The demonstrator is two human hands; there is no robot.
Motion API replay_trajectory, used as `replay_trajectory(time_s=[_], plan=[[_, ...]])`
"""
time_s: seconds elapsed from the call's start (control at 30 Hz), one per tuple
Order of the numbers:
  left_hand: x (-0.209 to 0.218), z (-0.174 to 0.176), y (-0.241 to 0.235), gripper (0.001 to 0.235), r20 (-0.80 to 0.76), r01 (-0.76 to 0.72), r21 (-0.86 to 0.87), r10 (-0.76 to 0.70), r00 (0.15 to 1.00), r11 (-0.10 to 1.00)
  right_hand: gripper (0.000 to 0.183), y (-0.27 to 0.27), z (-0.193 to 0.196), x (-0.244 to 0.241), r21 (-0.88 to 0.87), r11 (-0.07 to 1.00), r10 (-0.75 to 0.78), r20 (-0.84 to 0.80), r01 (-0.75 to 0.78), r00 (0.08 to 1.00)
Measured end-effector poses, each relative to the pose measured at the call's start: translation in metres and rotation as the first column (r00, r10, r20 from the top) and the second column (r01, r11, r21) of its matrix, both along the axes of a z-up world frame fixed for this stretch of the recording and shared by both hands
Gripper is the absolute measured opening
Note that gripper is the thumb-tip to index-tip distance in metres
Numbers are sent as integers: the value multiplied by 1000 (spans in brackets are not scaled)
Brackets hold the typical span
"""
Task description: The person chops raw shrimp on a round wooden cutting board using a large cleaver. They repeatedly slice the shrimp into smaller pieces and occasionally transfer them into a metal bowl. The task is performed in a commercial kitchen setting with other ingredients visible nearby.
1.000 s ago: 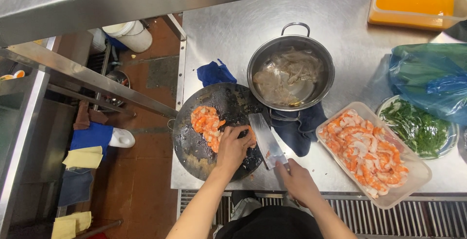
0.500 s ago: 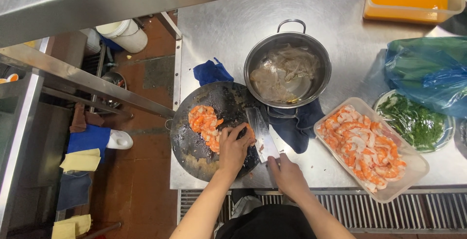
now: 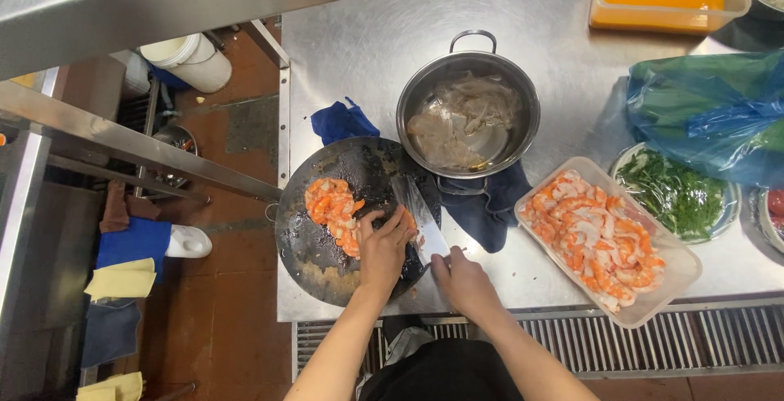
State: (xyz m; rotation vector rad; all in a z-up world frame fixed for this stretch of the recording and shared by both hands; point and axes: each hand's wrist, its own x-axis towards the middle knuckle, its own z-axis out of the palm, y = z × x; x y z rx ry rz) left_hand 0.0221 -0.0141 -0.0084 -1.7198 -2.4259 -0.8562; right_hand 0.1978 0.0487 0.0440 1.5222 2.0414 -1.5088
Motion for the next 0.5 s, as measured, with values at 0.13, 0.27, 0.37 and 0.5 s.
replay_trajectory(time_s=[0.13, 0.27, 0.37, 0.5], plan=[[2, -6, 2, 34, -6, -23, 9, 23, 1000, 1000, 41, -9, 1, 14, 12, 998, 65, -2, -65, 998], [-1, 2, 9, 29, -22, -104, -37, 103, 994, 994, 40, -17, 41, 54, -172, 967, 198, 41, -188, 979], [-7, 3, 11, 30, 39, -141, -74, 144, 989, 987, 42, -3, 57, 78, -159, 955, 280, 203, -251, 938], [-19, 34, 14, 64, 167, -31, -211, 68, 984, 977, 40, 18, 32, 103, -47, 991, 125, 59, -122, 990]])
